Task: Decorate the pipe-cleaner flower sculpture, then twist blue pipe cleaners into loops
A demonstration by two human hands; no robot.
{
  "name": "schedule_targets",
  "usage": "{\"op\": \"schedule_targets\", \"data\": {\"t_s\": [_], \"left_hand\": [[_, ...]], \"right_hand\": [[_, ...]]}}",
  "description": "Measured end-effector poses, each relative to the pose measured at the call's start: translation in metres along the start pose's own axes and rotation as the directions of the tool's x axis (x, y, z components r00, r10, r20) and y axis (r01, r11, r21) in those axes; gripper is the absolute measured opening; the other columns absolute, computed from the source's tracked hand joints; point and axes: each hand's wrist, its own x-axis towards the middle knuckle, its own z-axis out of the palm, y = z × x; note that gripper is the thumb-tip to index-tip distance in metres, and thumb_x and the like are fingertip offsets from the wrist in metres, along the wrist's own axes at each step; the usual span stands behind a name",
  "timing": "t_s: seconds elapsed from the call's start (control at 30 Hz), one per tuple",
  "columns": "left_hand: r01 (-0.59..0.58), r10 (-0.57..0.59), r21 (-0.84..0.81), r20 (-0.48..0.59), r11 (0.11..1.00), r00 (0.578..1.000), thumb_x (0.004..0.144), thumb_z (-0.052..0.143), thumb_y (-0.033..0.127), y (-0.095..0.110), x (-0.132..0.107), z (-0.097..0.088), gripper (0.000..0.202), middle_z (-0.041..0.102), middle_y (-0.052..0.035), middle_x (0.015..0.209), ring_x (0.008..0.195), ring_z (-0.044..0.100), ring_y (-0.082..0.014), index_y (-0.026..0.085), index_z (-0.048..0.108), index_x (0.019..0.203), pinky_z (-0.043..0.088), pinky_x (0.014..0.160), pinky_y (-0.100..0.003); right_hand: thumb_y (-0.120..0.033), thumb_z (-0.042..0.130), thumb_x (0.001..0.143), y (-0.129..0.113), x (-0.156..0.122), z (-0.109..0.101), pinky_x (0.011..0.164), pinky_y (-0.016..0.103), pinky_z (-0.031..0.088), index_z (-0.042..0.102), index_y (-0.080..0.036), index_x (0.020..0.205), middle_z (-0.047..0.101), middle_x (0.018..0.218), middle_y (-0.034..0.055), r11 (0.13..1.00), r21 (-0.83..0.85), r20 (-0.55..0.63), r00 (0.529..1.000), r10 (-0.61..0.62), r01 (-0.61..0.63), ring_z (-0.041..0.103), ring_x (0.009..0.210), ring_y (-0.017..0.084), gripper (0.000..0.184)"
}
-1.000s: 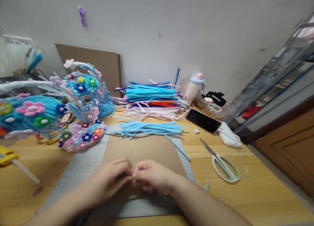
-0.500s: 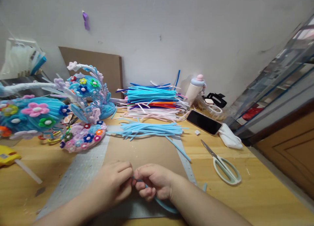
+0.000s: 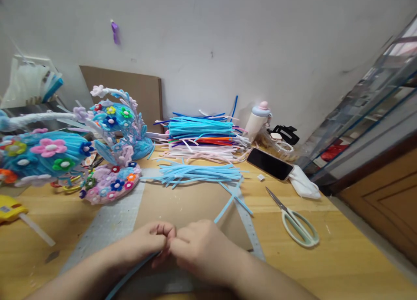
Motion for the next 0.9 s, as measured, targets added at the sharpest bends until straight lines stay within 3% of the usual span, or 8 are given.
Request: {"op": "schedule_targets", "data": {"t_s": [0.1,0.23,0.37,0.43,0.5,0.57,0.7,0.9], "left_hand": [[-0.207,0.306,0.445,-0.163,0.871,0.938,0.069,0.043,0.02,0.002,-0.006,0.0,0.005,0.051,0.002,0.06,0.057,0.046,-0.012,0.018,0.048,0.069,0.034,0.053,-0.023],[-0.218,0.584,0.908,-0.035,0.357,0.811,0.077,0.043,0.012,0.002,-0.01,0.005,0.012,0.059,-0.0023,0.078,0.072,0.053,-0.0161,0.018,0.054,0.078,0.036,0.061,-0.026],[-0.142,0.656,0.983,0.035,0.112,0.754,0.08,0.042,0.011,-0.004,-0.007,0.008,0.016,0.061,-0.0035,0.074,0.066,0.056,-0.0175,0.017,0.056,0.076,0.037,0.059,-0.029],[-0.125,0.67,0.988,0.035,0.087,0.742,0.079,0.042,0.011,-0.007,-0.006,0.009,0.016,0.062,-0.0036,0.071,0.064,0.056,-0.0174,0.017,0.057,0.074,0.036,0.058,-0.029],[-0.105,0.652,0.981,-0.028,0.165,0.757,0.076,0.044,0.011,-0.009,-0.005,0.009,0.016,0.062,-0.0036,0.069,0.064,0.056,-0.0172,0.017,0.058,0.073,0.035,0.058,-0.028],[-0.098,0.594,0.933,-0.137,0.346,0.792,0.072,0.045,0.011,-0.008,-0.005,0.01,0.015,0.061,-0.0029,0.068,0.064,0.055,-0.0162,0.017,0.059,0.07,0.035,0.057,-0.026],[-0.089,0.369,0.677,-0.282,0.731,0.886,0.066,0.044,0.015,-0.004,-0.003,0.009,0.014,0.054,0.0014,0.055,0.055,0.049,-0.0116,0.016,0.055,0.057,0.029,0.051,-0.022],[0.037,-0.037,0.005,-0.102,0.999,0.994,0.056,0.04,0.022,0.0,0.0,0.0,0.014,0.046,0.0059,0.045,0.037,0.036,-0.0079,0.017,0.052,0.059,0.028,0.039,-0.02]], "right_hand": [[-0.015,0.049,0.076,0.003,0.003,0.004,0.05,0.022,0.023,0.045,-0.018,0.063,0.045,0.057,-0.0041,0.905,0.298,0.003,0.949,0.316,-0.302,0.035,0.053,0.008,0.014],[-0.018,0.049,0.071,0.005,0.008,0.012,0.045,0.019,0.023,0.045,-0.018,0.06,0.039,0.05,-0.0066,0.564,0.59,0.176,0.773,0.609,-0.578,0.034,0.048,0.006,0.012],[-0.021,0.043,0.07,0.008,0.011,0.016,0.033,0.018,0.017,0.046,-0.02,0.067,0.033,0.037,-0.0114,0.116,0.754,0.482,0.665,0.57,-0.646,0.028,0.027,0.006,0.005],[-0.023,0.041,0.071,0.009,0.012,0.016,0.032,0.018,0.017,0.046,-0.021,0.069,0.034,0.038,-0.012,0.038,0.777,0.522,0.676,0.521,-0.629,0.026,0.025,0.006,0.006],[-0.023,0.043,0.072,0.009,0.012,0.015,0.037,0.018,0.021,0.045,-0.02,0.068,0.035,0.043,-0.0111,0.167,0.778,0.441,0.717,0.54,-0.605,0.029,0.031,0.005,0.005],[-0.018,0.046,0.072,0.007,0.011,0.014,0.044,0.018,0.025,0.045,-0.018,0.065,0.039,0.049,-0.0082,0.474,0.691,0.253,0.796,0.549,-0.546,0.036,0.043,0.006,0.007],[-0.012,0.048,0.075,0.005,0.002,0.009,0.051,0.022,0.023,0.049,-0.017,0.067,0.051,0.063,-0.0032,0.958,0.188,0.027,0.976,0.216,-0.217,0.039,0.056,0.008,0.009],[-0.017,0.044,0.086,0.002,-0.004,-0.001,0.053,0.028,0.018,0.053,-0.018,0.08,0.057,0.071,0.0011,0.975,-0.211,0.029,0.998,-0.063,0.067,0.042,0.06,0.012,0.011]]}}
